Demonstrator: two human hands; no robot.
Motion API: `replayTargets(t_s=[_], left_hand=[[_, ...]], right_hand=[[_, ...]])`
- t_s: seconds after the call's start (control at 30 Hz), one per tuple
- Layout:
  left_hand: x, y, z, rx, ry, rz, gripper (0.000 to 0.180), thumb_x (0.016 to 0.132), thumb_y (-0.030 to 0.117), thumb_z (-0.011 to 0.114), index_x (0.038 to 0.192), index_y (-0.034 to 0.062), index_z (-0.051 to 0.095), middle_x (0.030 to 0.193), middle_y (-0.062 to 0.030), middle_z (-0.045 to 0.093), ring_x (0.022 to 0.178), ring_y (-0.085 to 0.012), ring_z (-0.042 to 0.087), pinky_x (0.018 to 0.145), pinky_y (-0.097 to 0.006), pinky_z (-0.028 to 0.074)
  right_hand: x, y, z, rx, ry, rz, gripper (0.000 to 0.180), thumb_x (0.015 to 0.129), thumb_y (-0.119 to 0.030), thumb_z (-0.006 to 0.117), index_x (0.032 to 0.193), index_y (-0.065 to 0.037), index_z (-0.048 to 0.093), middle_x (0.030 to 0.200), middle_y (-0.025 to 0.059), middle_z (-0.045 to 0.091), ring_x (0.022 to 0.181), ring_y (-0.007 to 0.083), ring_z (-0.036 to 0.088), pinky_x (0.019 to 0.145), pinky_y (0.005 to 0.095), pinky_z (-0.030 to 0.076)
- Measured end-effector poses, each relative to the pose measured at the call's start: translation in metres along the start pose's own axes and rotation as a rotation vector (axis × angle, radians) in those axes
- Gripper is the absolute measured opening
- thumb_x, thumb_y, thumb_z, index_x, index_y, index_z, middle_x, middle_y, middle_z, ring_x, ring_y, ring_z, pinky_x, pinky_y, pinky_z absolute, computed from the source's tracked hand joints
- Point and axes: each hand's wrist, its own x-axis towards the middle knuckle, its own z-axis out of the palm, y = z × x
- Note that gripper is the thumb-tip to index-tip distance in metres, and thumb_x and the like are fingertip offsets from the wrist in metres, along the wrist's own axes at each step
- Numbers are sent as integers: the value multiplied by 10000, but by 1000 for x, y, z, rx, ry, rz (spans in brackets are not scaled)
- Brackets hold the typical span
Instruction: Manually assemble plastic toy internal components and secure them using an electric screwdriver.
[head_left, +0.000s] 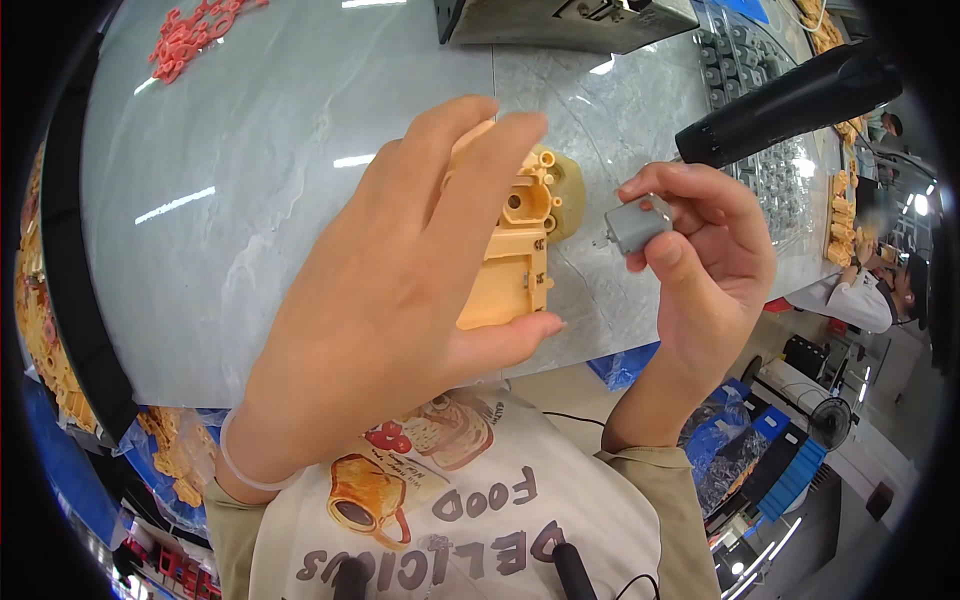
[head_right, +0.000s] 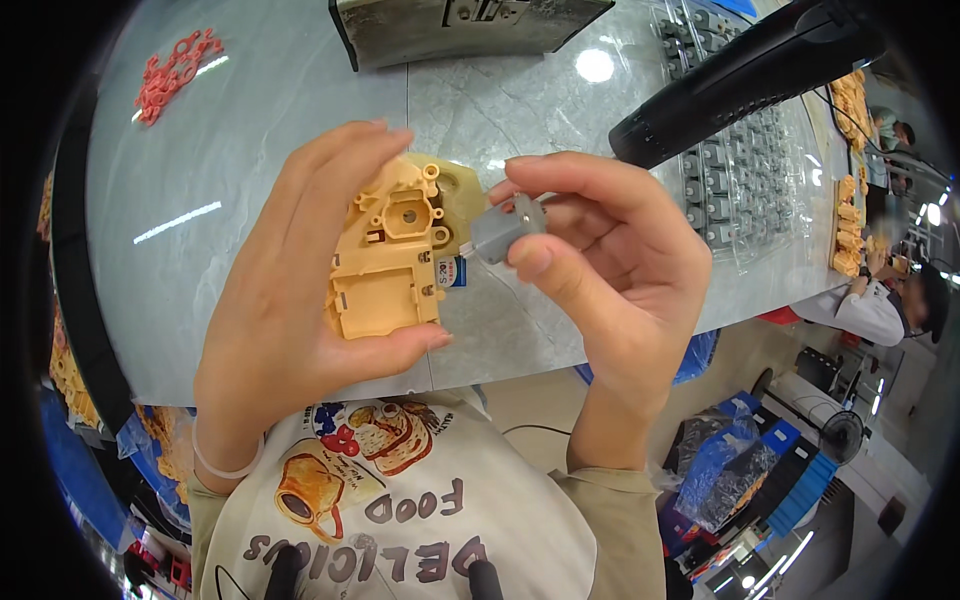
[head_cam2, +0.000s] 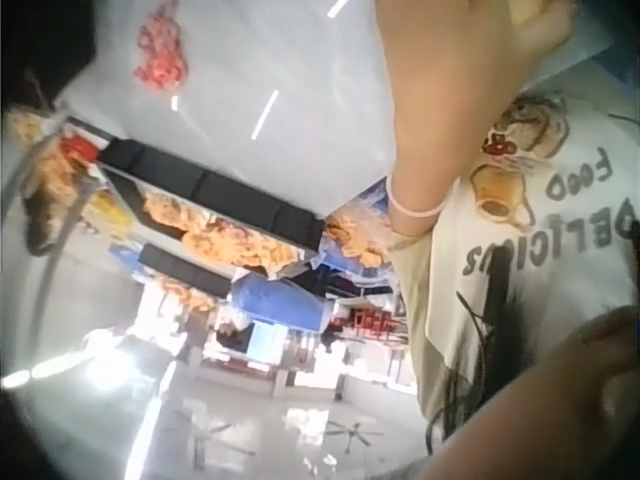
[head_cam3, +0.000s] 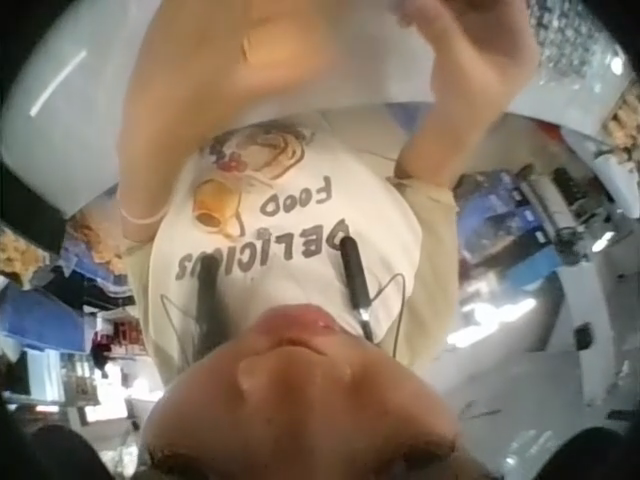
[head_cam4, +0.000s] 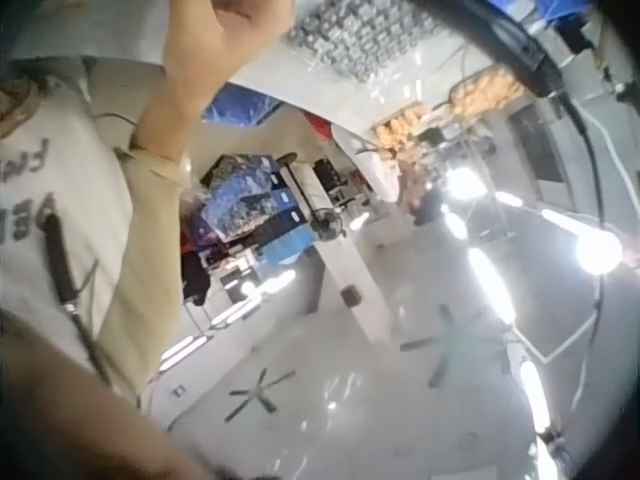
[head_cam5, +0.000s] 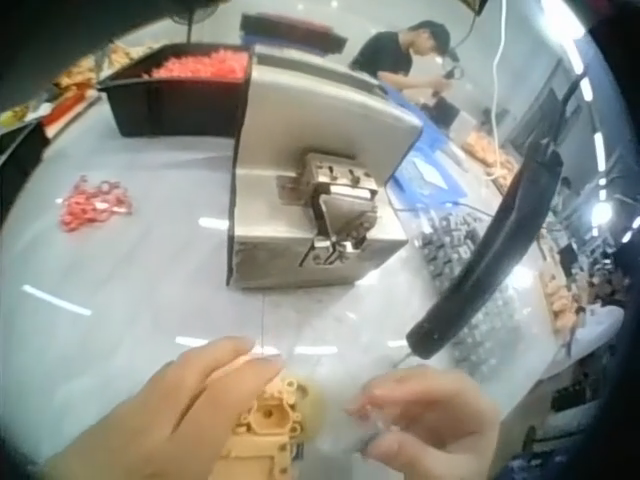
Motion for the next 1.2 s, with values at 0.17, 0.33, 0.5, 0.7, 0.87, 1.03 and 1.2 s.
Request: replayTargets(t_s=[0.17, 0.33, 0.5, 0.7, 0.87, 1.03, 1.2], left_hand=[[0, -3, 3, 71, -17, 59, 929, 556, 234, 881, 1373, 59, 474, 1422, -185, 426, 1265, -389, 476, 1022, -439, 434], [0, -3, 7, 46, -4, 48, 963, 530, 222, 894, 1376, 57, 465, 1429, -179, 435, 1278, -389, 466, 1038, -441, 421], [-1, -5, 6, -24, 27, 0, 1028, 490, 182, 909, 1389, 39, 431, 1407, -160, 481, 1277, -362, 477, 1045, -421, 428], [4, -3, 6, -31, 18, -5, 958, 528, 139, 887, 1373, 41, 447, 1410, -149, 484, 1272, -361, 483, 1036, -416, 440], [2, -3, 6, -51, 61, -2, 906, 566, 161, 867, 1359, 30, 450, 1404, -158, 483, 1239, -366, 499, 1028, -416, 440], [-1, -5, 6, -22, 120, 19, 807, 621, 199, 827, 1326, 27, 473, 1368, -179, 494, 1170, -367, 522, 1000, -426, 443], [-4, -8, 14, -35, 118, 102, 835, 580, 232, 848, 1259, -52, 454, 1235, -170, 490, 998, -280, 519, 879, -354, 479]], right_hand=[[3, 4, 3, -70, 10, -86, 374, 835, -173, 771, 1077, 77, 632, 1041, 192, 638, 839, 167, 635, 622, 223, 519], [11, -7, 16, -158, -34, -83, 307, 764, -39, 793, 1013, 77, 655, 1017, 162, 649, 864, 183, 648, 660, 240, 545], [24, 1, 32, -446, -119, -414, 335, 688, 72, 797, 994, 77, 662, 936, 142, 682, 778, 188, 651, 664, 250, 548], [16, 12, 42, -634, -28, -558, 240, 686, 58, 794, 906, 20, 705, 885, 137, 682, 782, 206, 635, 684, 275, 518], [10, -5, 43, -885, -110, -535, 175, 754, -89, 771, 892, 2, 714, 994, 133, 670, 876, 248, 590, 761, 340, 469], [9, -23, 40, -935, -184, -483, 186, 787, -142, 731, 897, 5, 703, 1092, 143, 641, 964, 263, 548, 826, 359, 442], [42, -76, 69, -743, -342, -383, 170, 784, -93, 710, 894, 31, 672, 891, 122, 651, 767, 252, 589, 718, 333, 471]])
